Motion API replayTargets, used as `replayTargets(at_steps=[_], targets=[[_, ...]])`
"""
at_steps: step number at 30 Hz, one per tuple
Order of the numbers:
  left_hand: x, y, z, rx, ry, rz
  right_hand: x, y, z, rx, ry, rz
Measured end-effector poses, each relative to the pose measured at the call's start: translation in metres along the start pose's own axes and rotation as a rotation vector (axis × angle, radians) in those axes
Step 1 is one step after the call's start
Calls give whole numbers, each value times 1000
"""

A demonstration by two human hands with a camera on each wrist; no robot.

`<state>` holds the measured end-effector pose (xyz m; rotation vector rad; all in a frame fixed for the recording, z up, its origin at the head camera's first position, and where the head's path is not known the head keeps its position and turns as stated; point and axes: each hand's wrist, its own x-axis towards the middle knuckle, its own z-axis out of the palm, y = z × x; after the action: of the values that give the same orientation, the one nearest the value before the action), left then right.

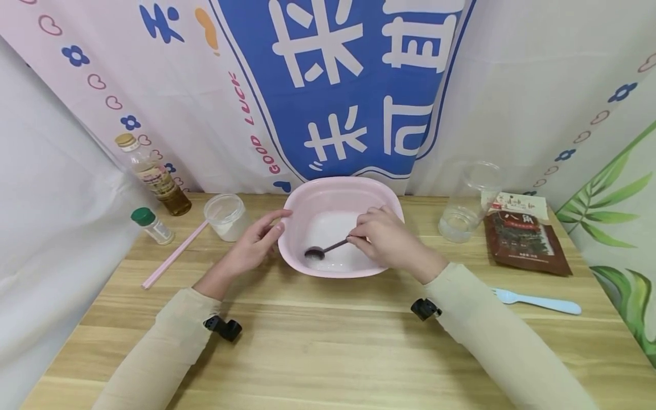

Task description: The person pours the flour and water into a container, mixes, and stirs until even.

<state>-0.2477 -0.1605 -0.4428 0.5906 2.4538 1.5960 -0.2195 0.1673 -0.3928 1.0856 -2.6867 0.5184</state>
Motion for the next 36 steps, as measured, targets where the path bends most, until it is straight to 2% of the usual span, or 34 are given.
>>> replayTargets(at_steps=[7, 11, 14, 21, 25, 28, 31, 36], targets=[[0, 0, 0, 35, 6, 2, 6, -1, -3, -75, 24, 210], [0, 0, -1, 31, 3, -2, -1, 8, -12, -138, 26, 267], [0, -1, -1, 31, 7, -7, -9, 15, -19, -124, 41, 273], [-3, 1, -3, 39, 3, -17, -23, 24, -31, 0, 31, 189], [-3, 1, -4, 46, 2, -22, -22, 22, -25, 121, -18, 175], [-3, 1, -4, 51, 0, -19, -17, 17, -16, 173, -24, 183], [-2, 1, -4, 49, -4, -14, -10, 12, -6, 157, 8, 217], [0, 2, -2, 34, -15, -21, -4, 9, -1, 1, 90, 285]])
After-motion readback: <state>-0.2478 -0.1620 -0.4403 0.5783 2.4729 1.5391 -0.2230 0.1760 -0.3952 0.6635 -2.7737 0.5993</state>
